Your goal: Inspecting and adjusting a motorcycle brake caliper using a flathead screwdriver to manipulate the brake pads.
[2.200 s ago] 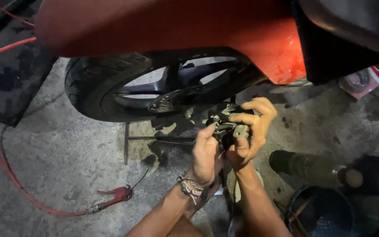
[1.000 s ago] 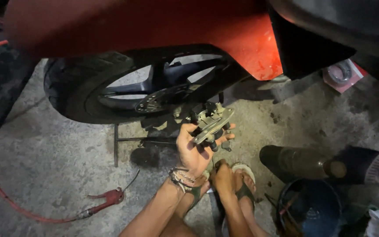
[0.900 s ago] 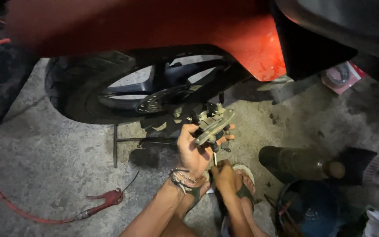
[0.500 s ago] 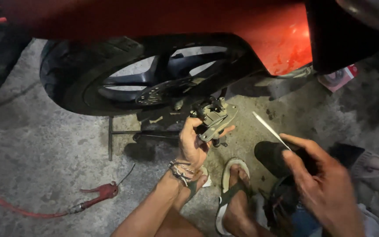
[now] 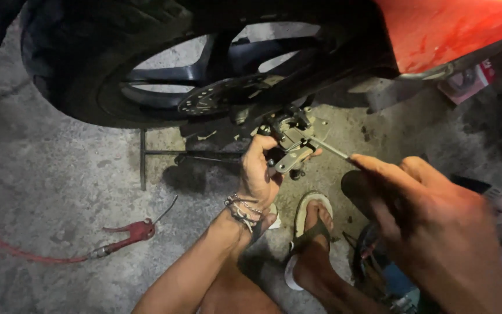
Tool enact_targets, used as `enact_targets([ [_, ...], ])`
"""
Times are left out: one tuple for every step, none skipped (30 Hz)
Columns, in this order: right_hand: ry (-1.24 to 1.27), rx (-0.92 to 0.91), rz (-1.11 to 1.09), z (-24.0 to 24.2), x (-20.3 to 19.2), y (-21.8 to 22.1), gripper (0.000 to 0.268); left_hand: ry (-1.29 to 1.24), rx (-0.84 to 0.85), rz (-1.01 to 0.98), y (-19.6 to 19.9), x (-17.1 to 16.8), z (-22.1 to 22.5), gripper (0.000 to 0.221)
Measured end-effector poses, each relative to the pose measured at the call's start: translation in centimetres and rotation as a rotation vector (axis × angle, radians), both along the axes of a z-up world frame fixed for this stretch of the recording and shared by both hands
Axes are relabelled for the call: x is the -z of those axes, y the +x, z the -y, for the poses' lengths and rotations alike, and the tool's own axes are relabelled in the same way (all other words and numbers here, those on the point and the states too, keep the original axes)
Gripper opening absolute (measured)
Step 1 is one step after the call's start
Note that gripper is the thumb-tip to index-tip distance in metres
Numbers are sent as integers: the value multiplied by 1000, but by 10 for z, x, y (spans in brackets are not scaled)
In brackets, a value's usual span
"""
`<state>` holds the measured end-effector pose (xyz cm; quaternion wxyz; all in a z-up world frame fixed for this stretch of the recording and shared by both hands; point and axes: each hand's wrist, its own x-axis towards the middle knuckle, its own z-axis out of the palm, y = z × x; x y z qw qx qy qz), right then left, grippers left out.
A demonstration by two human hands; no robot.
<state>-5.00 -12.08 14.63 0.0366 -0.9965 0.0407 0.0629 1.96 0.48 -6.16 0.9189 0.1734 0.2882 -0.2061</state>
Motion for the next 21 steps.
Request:
enact_targets([
  [2, 3, -7, -1, 1, 2, 35, 2, 3, -7, -1, -1, 0, 18],
  [-112, 8, -55, -1, 3, 4, 38, -25, -24, 19, -2, -2, 0, 22],
  [-227, 18, -98, -1, 4, 6, 42, -55, -48, 50, -1, -3, 2, 26],
  [-228, 23, -101, -1, 6, 7, 42, -56, -42, 47, -1, -13, -1, 26],
  [-208, 50, -134, -2, 9, 10, 41, -36, 53, 103, 0, -22, -5, 37],
  [-189, 77, -167, -4, 11, 13, 39, -16, 148, 159, 1, -32, -10, 48],
  [-186, 73, -171, -6, 11, 14, 39, -13, 146, 155, 0, -28, -10, 48],
  [-193, 56, -208, -7, 11, 16, 41, -27, 147, 162, -2, -24, -9, 49],
  [-202, 43, -241, -8, 11, 18, 42, -44, 152, 174, -1, -20, -8, 50],
  [-201, 43, -240, -7, 13, 19, 42, -43, 152, 175, -1, -18, -7, 50],
  [-167, 10, -186, -5, 15, 18, 39, -46, 90, 171, -2, -16, -6, 44],
  [-133, -22, -131, -4, 16, 18, 36, -49, 27, 166, -3, -14, -4, 38],
  [-131, -23, -135, -3, 17, 19, 36, -48, 26, 162, -4, -12, -4, 38],
  [-90, -57, -91, -3, 18, 19, 35, -47, 19, 165, -6, -11, -5, 36],
  [-50, -90, -39, -2, 19, 22, 34, -49, 13, 175, -4, -9, -4, 35],
  [-51, -91, -37, -3, 21, 23, 34, -50, 12, 178, -3, -9, -4, 35],
  [-64, -70, -72, -4, 23, 24, 37, -33, 10, 152, -3, -9, -4, 33],
  [-78, -49, -106, -5, 25, 25, 39, -16, 8, 126, -4, -9, -3, 31],
  [-77, -51, -108, -4, 27, 24, 39, -16, 6, 124, -7, 8, -1, 31],
  [-8, -91, -60, -3, 28, 22, 39, 125, -21, 183, -11, 26, 1, 17],
  [62, -130, -11, -3, 30, 20, 39, 265, -47, 241, -15, 44, 4, 7],
])
